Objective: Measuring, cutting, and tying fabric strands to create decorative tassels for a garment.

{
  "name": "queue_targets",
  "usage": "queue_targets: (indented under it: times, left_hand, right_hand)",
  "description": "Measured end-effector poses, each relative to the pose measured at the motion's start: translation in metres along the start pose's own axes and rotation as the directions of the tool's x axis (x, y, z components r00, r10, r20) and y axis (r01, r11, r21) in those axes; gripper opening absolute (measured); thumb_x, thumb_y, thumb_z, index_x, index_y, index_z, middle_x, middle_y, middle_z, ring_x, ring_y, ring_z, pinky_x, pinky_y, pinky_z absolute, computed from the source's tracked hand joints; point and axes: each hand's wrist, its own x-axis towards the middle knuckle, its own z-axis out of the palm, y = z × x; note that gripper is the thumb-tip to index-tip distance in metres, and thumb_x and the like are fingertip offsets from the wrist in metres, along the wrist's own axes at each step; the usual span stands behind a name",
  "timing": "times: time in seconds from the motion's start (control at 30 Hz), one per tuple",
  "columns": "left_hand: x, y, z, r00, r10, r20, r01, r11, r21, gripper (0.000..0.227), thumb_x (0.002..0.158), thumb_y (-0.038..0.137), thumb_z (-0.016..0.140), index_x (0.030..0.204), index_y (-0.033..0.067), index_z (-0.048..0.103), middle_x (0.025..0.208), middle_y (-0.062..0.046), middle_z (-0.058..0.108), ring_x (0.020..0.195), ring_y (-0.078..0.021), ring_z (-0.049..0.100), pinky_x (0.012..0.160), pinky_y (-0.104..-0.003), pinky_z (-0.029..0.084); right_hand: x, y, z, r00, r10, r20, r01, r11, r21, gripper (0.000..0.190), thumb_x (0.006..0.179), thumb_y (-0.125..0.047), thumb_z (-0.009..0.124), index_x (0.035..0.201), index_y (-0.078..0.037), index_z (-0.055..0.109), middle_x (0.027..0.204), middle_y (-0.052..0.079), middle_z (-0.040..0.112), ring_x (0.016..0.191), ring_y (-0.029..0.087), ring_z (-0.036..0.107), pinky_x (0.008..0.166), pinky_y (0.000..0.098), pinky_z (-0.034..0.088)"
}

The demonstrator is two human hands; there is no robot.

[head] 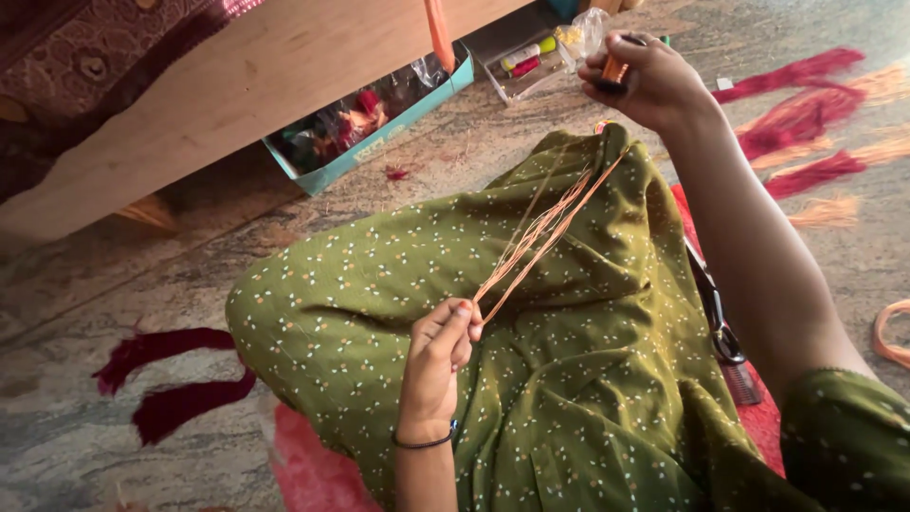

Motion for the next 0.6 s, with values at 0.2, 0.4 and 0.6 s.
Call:
queue_targets:
  times: [0.2, 0.4, 0.6]
  left_hand:
    - [-0.002, -0.002, -0.002, 1.0, 0.017, 0.014, -0.017, 1.0, -0.005, 0.024, 0.104, 0.02, 0.058, 0.093, 0.0017, 0.068, 0.079, 0.0, 0.061, 0.05, 0.0014, 0.032, 0.047, -0.02, 0.021]
    - [0.0, 0.0, 0.003, 1.0, -0.002, 0.011, 0.002, 1.0, -0.001, 0.023, 0.104, 0.019, 0.057, 0.093, 0.002, 0.068, 0.078, 0.0, 0.061, 0.048, 0.002, 0.03, 0.045, -0.02, 0.02]
    - [0.004, -0.009, -0.001, 0.999, -0.009, 0.031, 0.01, 1.0, -0.021, 0.022, 0.104, 0.019, 0.057, 0.094, 0.0019, 0.068, 0.078, 0.0, 0.061, 0.048, 0.0014, 0.03, 0.045, -0.02, 0.02]
  right_hand:
    - [0.01, 0.032, -0.077, 0.998, -0.003, -0.064, -0.019, 0.942, -0.335, 0.041, 0.094, 0.0, 0.067, 0.132, -0.007, 0.052, 0.104, 0.012, 0.067, 0.087, 0.021, 0.067, 0.089, 0.0374, 0.061]
    - [-0.089, 0.008, -0.08, 0.975, -0.135, -0.178, -0.061, 0.607, -0.792, 0.041, 0.1, -0.013, 0.073, 0.132, 0.003, 0.053, 0.107, 0.012, 0.068, 0.097, 0.019, 0.07, 0.088, 0.0328, 0.06]
    - [-0.189, 0.025, -0.023, 0.967, -0.031, -0.253, -0.184, 0.6, -0.779, 0.051, 0.092, -0.02, 0.071, 0.138, -0.003, 0.057, 0.1, 0.017, 0.072, 0.087, 0.022, 0.072, 0.079, 0.0329, 0.06]
